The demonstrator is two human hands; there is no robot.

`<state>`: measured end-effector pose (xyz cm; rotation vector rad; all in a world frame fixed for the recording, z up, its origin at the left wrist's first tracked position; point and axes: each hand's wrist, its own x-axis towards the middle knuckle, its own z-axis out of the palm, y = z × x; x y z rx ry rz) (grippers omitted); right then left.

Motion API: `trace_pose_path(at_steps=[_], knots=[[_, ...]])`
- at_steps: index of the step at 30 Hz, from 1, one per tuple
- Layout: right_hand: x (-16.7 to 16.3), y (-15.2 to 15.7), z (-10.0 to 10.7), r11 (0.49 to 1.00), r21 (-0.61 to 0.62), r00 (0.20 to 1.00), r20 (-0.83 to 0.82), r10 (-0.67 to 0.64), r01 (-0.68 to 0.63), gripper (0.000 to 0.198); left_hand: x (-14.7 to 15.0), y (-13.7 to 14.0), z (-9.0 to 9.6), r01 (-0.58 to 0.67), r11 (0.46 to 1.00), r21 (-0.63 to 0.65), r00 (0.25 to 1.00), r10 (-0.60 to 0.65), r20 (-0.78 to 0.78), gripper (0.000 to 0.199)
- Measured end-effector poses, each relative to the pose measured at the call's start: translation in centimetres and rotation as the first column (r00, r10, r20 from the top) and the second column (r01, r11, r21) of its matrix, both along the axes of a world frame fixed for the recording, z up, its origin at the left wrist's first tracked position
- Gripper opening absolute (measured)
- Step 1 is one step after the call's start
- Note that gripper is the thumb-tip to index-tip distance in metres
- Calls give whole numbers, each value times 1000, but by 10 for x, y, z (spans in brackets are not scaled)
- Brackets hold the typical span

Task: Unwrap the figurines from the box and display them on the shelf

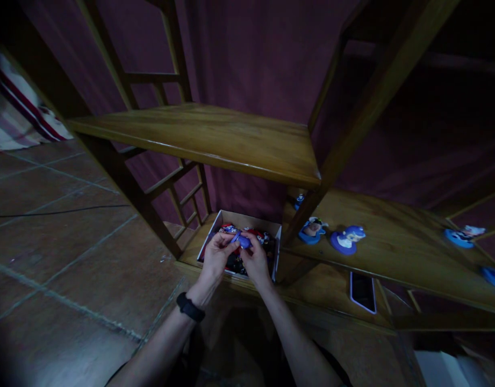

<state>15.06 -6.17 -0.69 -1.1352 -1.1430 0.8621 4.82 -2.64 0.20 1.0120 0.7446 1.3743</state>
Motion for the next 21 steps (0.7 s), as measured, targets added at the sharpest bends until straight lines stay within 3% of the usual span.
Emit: trace_pose_path(at_steps=[3,6,10,15,17,21], knots=[[-1,0,1,999,40,999,-28,-21,22,49,2,-1,0,-46,995,86,994,54,-90,18],[-2,0,0,998,40,997,-68,-43,46,54,3,-7,5,-76,963,260,944,153,-292,11],[-3,0,-1,1000,-6,984,-178,-20,20,51,-2,-18,18,54,861,506,808,260,-528,16],[-5,0,2,999,-46,948,-319,3,-19,53,-10,-24,27,214,780,588,727,275,-629,29],[-6,-1,4,998,-50,947,-320,10,-27,53,-12,-23,26,195,805,560,742,252,-621,30],[-7,-1,4,998,-48,959,-281,23,-38,55,-11,-13,19,19,922,387,840,195,-506,26]])
